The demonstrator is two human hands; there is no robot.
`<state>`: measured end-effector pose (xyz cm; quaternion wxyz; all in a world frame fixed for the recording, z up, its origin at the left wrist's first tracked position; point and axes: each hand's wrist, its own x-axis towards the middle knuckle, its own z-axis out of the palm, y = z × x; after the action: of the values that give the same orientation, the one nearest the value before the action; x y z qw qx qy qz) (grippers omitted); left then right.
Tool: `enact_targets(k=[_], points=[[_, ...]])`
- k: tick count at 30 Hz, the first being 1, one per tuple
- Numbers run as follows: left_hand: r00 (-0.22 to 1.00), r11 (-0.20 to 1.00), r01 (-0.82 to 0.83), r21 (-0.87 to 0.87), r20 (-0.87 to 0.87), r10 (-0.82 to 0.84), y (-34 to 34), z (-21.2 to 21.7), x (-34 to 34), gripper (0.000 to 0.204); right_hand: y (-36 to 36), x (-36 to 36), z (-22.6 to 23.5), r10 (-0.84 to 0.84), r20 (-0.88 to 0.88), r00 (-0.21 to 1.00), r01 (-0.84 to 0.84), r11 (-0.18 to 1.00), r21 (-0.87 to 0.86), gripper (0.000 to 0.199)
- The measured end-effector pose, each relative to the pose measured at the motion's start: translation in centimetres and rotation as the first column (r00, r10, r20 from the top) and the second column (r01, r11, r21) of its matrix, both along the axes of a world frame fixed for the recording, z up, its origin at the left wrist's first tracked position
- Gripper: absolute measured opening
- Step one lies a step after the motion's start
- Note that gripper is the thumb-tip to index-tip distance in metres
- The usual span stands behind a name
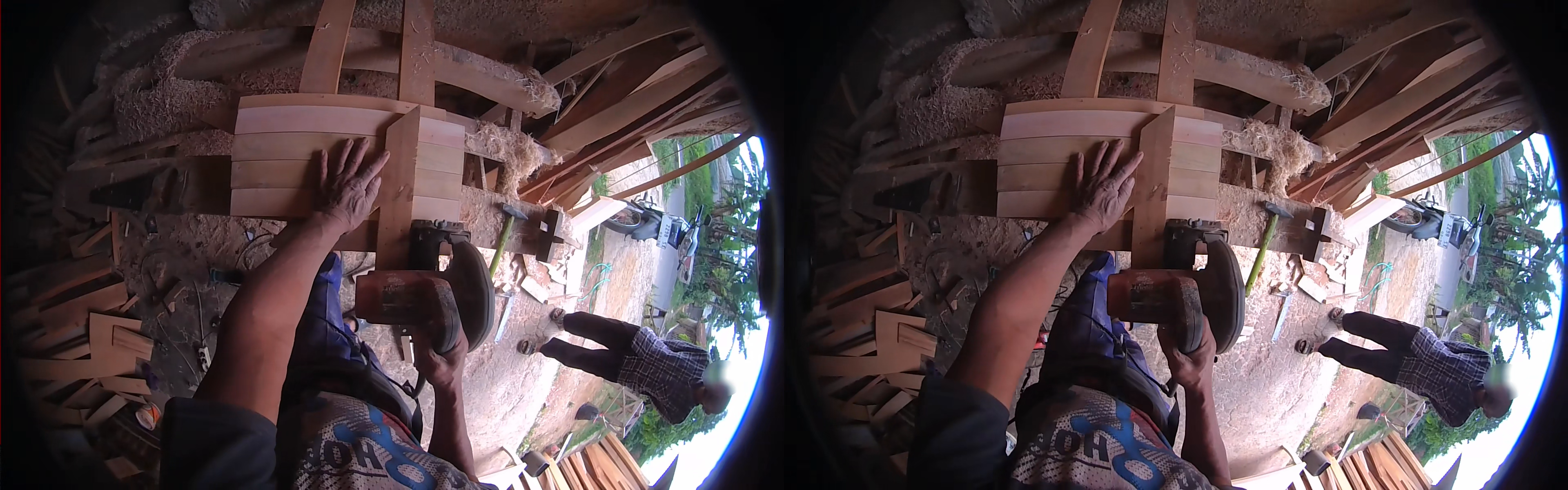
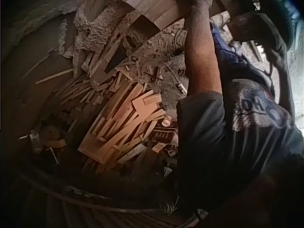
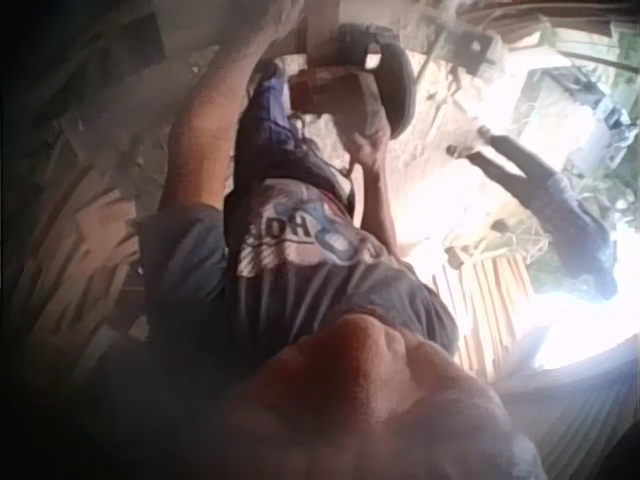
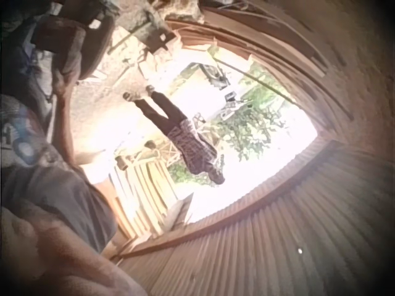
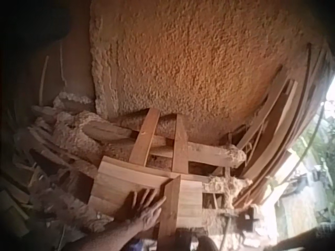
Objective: The person assembles a wooden frame by placing planks, hammering nails, and using a circular saw to trim edges. They repeatedly adjust the planks and hammer them into place while another person stands nearby.
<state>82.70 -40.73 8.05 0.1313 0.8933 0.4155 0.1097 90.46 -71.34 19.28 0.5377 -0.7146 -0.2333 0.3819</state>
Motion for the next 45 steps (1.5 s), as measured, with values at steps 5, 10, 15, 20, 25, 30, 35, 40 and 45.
enact_targets(k=[5,10,15,20,25,30,35,40,45], points=[[1.000,1.000,-0.006,0.002,0.020,0.006,0.1,-0.2,0.0,0.052,0.2,0.1,0.2,0.044,0.123,0.991,-0.042,0.999,-0.018,0.034],[1.000,1.000,-0.006,0.000,0.021,0.006,0.1,-0.2,0.0,0.052,1.1,0.1,1.0,0.047,0.142,0.989,-0.042,0.998,-0.037,0.032],[1.000,1.000,-0.003,0.016,0.024,0.003,0.2,0.0,0.1,0.051,1.2,0.3,0.9,0.050,0.125,0.991,-0.047,0.999,-0.024,0.031],[1.000,1.000,-0.005,0.001,0.019,0.005,0.0,0.2,0.1,0.051,0.9,0.4,0.7,0.085,0.167,0.982,-0.065,0.990,-0.123,0.030],[1.000,1.000,0.001,-0.011,0.018,0.000,0.0,0.2,0.0,0.051,1.3,0.8,0.7,0.100,0.181,0.978,-0.078,0.989,-0.125,0.030],[0.998,1.000,-0.006,0.020,0.055,0.005,0.1,-0.4,0.0,0.051,1.4,1.4,-0.1,0.066,-0.012,0.998,-0.067,0.987,-0.144,0.030],[0.994,0.999,0.027,0.032,0.108,-0.030,0.1,-0.6,0.0,0.052,1.9,2.1,-1.2,0.103,0.083,0.991,-0.101,0.994,-0.029,0.013],[0.996,1.000,0.017,0.024,0.084,-0.019,0.1,-0.5,-0.2,0.053,3.3,2.7,-1.0,0.131,0.094,0.987,-0.129,0.991,-0.029,0.030],[0.997,0.999,0.020,0.032,0.074,-0.022,0.1,-0.5,-0.2,0.055,4.4,3.0,-0.8,0.094,0.012,0.995,-0.094,0.996,-0.011,0.035]])
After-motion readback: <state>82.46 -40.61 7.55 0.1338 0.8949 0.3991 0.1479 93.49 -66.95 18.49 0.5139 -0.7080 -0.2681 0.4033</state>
